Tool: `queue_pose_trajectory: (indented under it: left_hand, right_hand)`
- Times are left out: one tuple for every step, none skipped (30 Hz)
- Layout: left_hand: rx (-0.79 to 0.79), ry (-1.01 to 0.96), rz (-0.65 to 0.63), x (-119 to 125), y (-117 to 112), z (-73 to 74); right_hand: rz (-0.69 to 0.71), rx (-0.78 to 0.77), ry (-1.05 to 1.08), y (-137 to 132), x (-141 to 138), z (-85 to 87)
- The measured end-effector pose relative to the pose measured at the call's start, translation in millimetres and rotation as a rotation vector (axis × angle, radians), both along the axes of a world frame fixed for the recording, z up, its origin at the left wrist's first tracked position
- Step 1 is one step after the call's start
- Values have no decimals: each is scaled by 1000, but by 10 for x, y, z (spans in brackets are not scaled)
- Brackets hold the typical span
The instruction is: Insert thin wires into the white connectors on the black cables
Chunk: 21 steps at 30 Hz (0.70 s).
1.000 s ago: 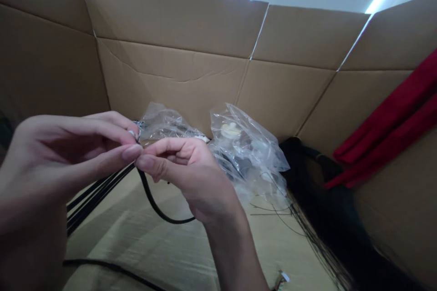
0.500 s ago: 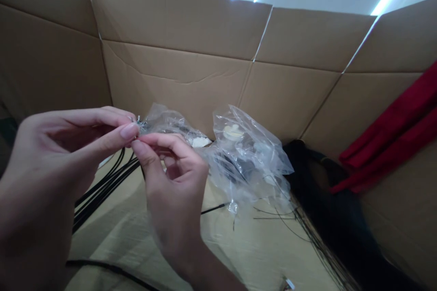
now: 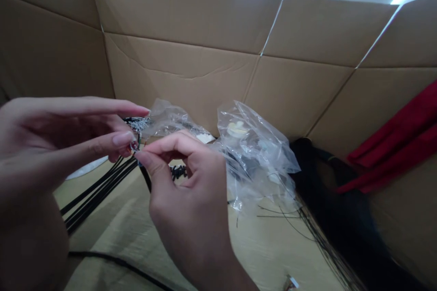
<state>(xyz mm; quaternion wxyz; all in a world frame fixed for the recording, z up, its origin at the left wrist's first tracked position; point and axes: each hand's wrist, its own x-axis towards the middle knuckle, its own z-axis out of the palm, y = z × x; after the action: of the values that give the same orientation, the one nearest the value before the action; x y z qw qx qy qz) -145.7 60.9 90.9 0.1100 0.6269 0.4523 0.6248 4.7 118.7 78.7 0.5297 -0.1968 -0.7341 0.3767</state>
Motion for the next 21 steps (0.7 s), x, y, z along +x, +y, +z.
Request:
queue_pose_trajectory:
  left_hand:
    - [8, -1, -18, 5, 9, -6]
    - [17, -7, -40, 10, 17, -11]
    - [26, -13, -61, 17, 23, -17]
    - [29, -17, -80, 24, 27, -23]
    - [30, -22, -88, 33, 31, -29]
    - [22, -27, -83, 44, 34, -34]
    - [15, -32, -73, 56, 37, -37]
    - [3, -41, -62, 70, 42, -39]
    - [-20, -57, -54, 83, 47, -38]
    - [-40, -77, -49, 97, 54, -35]
    - [-51, -97, -45, 109, 62, -30]
    - [-64, -114, -45, 118, 71, -24]
    - [-68, -127, -45, 125, 79, -16]
    - [-73, -135, -46, 128, 87, -9]
    - [-82, -139, -47, 127, 92, -2]
    - [-97, -136, -53, 122, 96, 2]
    - [-113, -130, -63, 113, 97, 3]
    - [-120, -124, -65, 99, 97, 1]
    - [-120, -117, -63, 81, 96, -4]
    - [-118, -109, -65, 61, 94, -12]
    - [-114, -100, -68, 39, 93, -19]
  right_hand:
    - [6, 15, -19, -9, 18, 4]
    - [16, 25, -38, -19, 36, 5]
    - [17, 25, -57, -31, 52, 4]
    - [8, 13, -80, -44, 66, 0]
    - [-11, -7, -104, -56, 77, -6]
    - [-35, -30, -126, -66, 84, -12]
    - [-55, -51, -141, -74, 87, -17]
    - [-64, -67, -143, -79, 87, -20]
    - [-60, -78, -135, -81, 83, -22]
    - [-40, -91, -127, -80, 76, -20]
    - [-25, -111, -117, -76, 68, -17]
    - [-15, -141, -106, -70, 61, -12]
    - [-12, -177, -91, -63, 55, -7]
    - [-5, -213, -80, -54, 52, -2]
    - [10, -247, -73, -45, 52, 4]
    - [39, -276, -69, -34, 54, 11]
    - [83, -304, -68, -22, 60, 18]
    - [134, -337, -74, -8, 68, 25]
    - [184, -372, -87, 8, 79, 31]
    - [229, -407, -98, 27, 92, 36]
    - [269, -436, -108, 50, 105, 39]
